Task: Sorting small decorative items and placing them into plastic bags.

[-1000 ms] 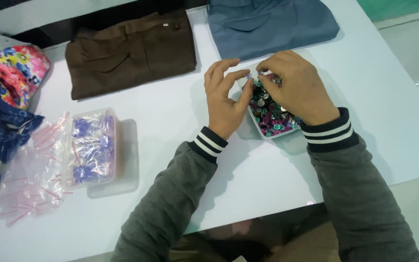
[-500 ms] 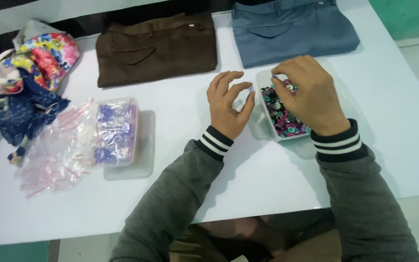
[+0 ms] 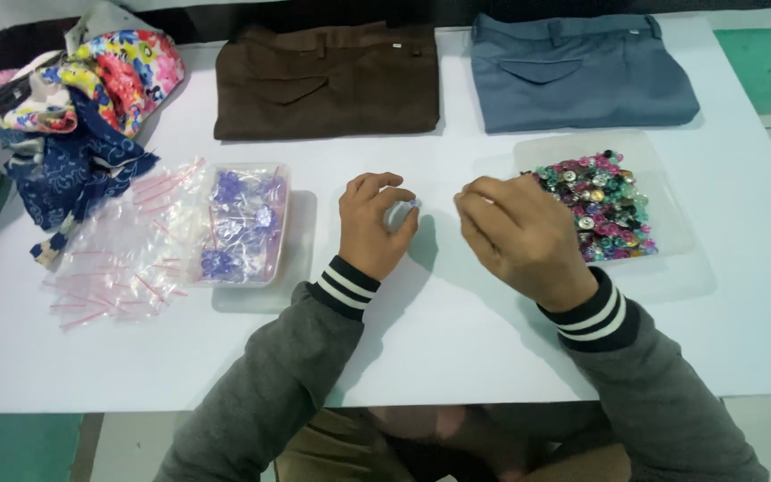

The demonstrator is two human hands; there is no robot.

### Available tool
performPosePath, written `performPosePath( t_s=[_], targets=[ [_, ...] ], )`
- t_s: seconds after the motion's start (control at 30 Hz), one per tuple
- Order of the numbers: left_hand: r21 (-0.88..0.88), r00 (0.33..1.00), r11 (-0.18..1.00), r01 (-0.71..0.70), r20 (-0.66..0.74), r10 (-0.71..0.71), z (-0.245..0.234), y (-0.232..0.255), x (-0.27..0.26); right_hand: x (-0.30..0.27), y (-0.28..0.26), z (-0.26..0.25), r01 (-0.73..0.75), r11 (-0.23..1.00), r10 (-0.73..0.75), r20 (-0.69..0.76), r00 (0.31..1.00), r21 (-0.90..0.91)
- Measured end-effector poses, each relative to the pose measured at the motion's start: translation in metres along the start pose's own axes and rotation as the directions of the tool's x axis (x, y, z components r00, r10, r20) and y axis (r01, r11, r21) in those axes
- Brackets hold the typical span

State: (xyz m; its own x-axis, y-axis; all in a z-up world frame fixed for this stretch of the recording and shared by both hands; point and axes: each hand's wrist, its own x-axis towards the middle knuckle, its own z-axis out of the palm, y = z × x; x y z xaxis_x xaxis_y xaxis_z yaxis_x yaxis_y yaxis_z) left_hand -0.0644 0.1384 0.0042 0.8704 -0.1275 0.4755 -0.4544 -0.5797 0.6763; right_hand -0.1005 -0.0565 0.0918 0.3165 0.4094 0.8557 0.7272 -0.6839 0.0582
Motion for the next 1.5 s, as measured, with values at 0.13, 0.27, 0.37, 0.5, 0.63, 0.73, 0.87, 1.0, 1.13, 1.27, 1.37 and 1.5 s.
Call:
performPosePath(
  t_s=[0.13,0.27,0.37,0.5,0.63,0.73,0.87,1.0,1.13,1.27,1.37,1.5],
  targets=[
    [0.062,1.000,0.998,0.029,0.006,-0.029,0.002,-0.016,-0.001,-0.006,-0.003,0.027,-0.018,0.999,0.015,0.069,0.998,0.039],
    [0.115,0.997,0.992,0.054,0.054,-0.061,0.008,-0.025,0.003,-0.003,-0.006,0.044,-0.088,0.995,0.075,0.198,0.977,0.055],
    [0.158,0.994,0.985,0.072,0.075,-0.085,0.007,-0.025,0.002,-0.011,-0.009,0.057,-0.179,0.982,0.154,0.284,0.946,0.062],
    [0.194,0.986,0.976,0.103,0.108,-0.125,0.006,-0.028,0.005,-0.013,-0.013,0.069,-0.355,0.924,0.287,0.360,0.888,0.141],
    [0.217,0.983,0.969,0.118,0.114,-0.145,0.007,-0.031,0.005,-0.019,-0.011,0.078,-0.467,0.868,0.361,0.429,0.828,0.169],
    [0.236,0.976,0.963,0.131,0.137,-0.167,0.009,-0.034,0.006,-0.025,-0.006,0.084,-0.550,0.825,0.414,0.524,0.744,0.130],
    [0.234,0.974,0.963,0.134,0.146,-0.172,0.009,-0.034,0.006,-0.027,-0.003,0.088,-0.625,0.773,0.450,0.597,0.664,0.112],
    [0.248,0.970,0.958,0.146,0.152,-0.188,0.008,-0.033,0.006,-0.027,-0.003,0.087,-0.651,0.755,0.461,0.645,0.609,0.074],
    [0.273,0.965,0.950,0.150,0.166,-0.200,0.009,-0.035,0.008,-0.024,-0.001,0.085,-0.666,0.742,0.450,0.680,0.579,0.076],
    [0.247,0.960,0.952,0.180,0.165,-0.224,0.009,-0.034,0.007,-0.025,0.000,0.085,-0.663,0.748,0.458,0.687,0.564,0.046],
    [0.230,0.960,0.955,0.187,0.162,-0.227,0.008,-0.033,0.007,-0.028,0.002,0.086,-0.667,0.743,0.457,0.685,0.567,0.057],
    [0.145,0.968,0.969,0.200,0.121,-0.218,0.000,-0.019,0.008,-0.032,0.007,0.083,-0.623,0.777,0.415,0.665,0.621,0.097]
  ],
)
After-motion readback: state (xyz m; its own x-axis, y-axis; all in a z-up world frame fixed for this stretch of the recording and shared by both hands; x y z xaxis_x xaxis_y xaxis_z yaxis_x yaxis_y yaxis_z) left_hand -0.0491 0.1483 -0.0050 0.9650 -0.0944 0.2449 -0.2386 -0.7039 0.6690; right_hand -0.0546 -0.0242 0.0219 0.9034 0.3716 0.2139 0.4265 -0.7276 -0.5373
